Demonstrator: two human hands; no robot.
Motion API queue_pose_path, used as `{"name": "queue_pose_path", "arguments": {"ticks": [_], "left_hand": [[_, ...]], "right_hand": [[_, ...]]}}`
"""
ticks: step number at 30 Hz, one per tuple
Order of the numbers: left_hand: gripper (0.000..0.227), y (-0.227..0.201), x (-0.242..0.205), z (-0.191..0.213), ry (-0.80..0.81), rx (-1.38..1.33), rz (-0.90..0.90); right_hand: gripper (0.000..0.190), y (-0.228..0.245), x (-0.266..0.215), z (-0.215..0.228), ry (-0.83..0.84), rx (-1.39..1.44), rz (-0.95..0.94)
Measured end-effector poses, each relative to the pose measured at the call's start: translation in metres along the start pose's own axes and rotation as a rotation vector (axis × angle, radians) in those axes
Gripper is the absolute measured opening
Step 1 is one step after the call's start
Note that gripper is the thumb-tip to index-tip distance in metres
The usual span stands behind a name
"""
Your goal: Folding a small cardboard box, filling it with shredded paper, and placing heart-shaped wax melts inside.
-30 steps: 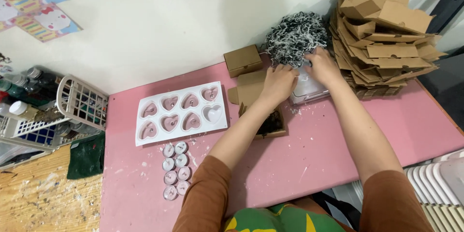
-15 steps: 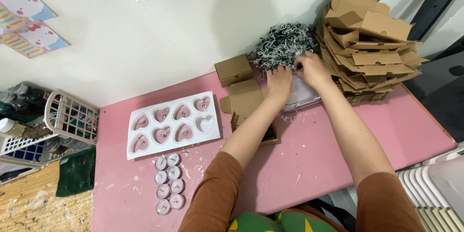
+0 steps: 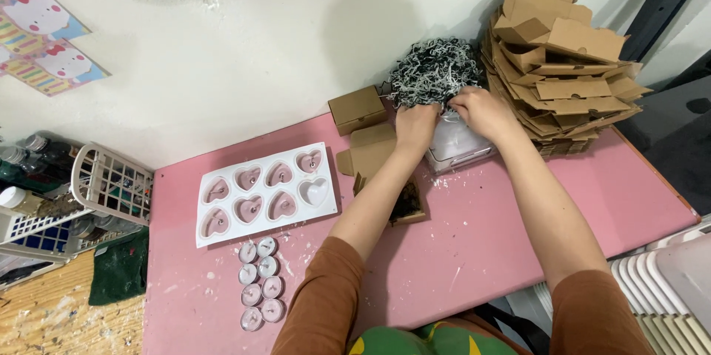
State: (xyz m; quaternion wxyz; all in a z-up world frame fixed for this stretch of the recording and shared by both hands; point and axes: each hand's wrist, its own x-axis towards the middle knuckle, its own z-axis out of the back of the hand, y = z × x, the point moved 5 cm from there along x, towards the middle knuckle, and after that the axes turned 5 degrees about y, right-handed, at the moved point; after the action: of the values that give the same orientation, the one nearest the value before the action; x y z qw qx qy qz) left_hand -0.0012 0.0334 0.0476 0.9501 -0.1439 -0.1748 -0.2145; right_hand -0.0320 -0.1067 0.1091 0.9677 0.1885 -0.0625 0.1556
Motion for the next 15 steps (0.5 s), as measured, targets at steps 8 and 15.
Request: {"name": "queue_pose_path", "arguments": {"ticks": [8, 15], "left_hand": [[0.012, 0.007, -0.01, 0.029, 0.048, -0.251, 0.1], [0.019, 0.012, 0.01, -0.026, 0.086, -0.289, 0.161]], "right_hand": [[0.013, 0.022, -0.025, 0.024, -0.176, -0.175, 0.086], [0.035, -0.008, -0.005, -0.047, 0.113, -0.097, 0.009]]}}
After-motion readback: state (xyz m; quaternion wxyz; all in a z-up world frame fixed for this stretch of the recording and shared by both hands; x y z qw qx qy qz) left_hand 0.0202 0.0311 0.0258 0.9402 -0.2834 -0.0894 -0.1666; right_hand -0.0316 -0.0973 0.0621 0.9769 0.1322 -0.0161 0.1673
